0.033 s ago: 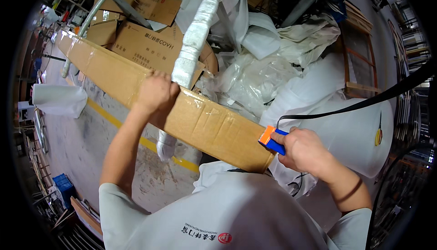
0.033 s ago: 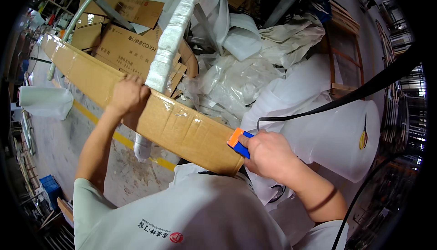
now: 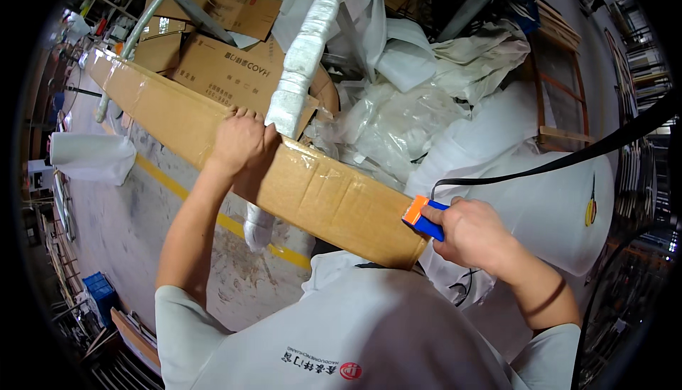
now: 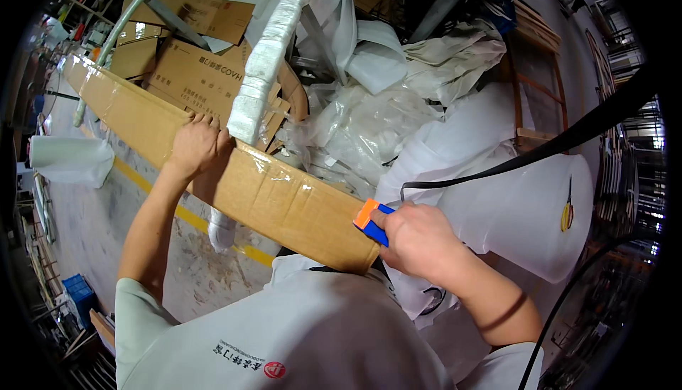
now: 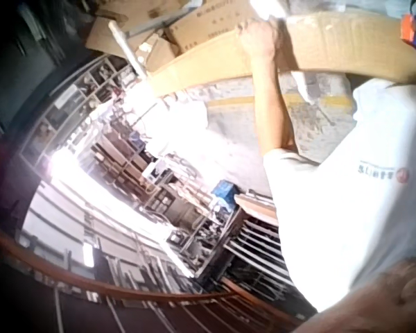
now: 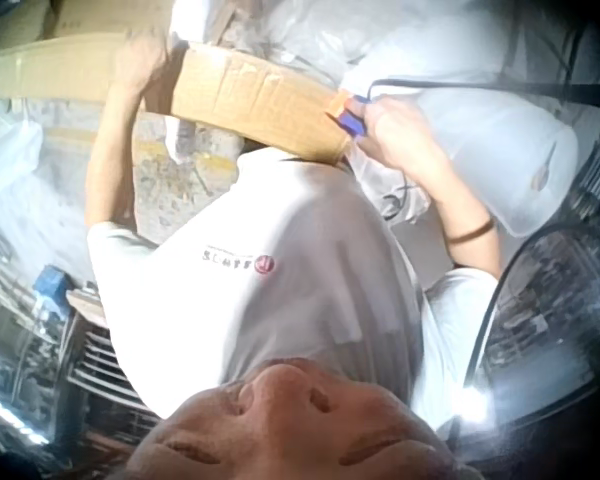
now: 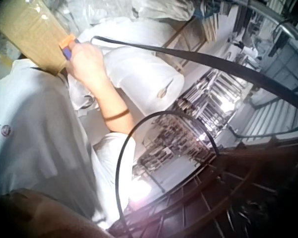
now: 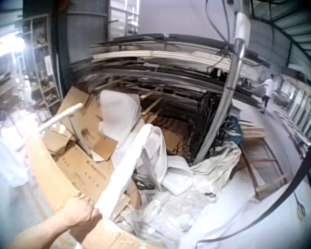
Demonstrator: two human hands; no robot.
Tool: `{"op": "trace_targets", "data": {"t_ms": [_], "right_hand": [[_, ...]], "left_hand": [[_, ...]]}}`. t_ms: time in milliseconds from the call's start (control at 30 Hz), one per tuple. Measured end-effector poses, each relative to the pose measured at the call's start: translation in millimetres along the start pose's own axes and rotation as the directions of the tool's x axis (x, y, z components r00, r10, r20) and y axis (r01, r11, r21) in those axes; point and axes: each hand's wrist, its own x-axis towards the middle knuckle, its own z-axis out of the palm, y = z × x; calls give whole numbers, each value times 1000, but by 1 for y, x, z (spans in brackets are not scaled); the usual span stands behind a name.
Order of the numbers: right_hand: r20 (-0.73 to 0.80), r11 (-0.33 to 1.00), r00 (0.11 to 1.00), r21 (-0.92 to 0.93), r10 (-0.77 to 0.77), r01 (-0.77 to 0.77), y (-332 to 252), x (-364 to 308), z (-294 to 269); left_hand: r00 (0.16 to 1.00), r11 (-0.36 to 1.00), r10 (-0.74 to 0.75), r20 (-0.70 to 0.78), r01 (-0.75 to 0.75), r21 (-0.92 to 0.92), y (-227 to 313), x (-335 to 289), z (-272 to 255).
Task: The person tapes a long cardboard box using a tape dispenser, applies tape to the corners and seams, and then moves several flattened cardboard pieces from a shelf.
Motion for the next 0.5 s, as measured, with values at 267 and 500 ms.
{"op": "trace_targets", "data": {"t_ms": [267,500], "right_hand": [[14,999,999,28,-46,46,18,-24,4],[85,999,996,-48,-15,19,58,-81,15]], "left_hand": [[962,940,119,244,-31,-339,167,35,1],[970,941,97,224,-16,-338,165,40,-9]]}}
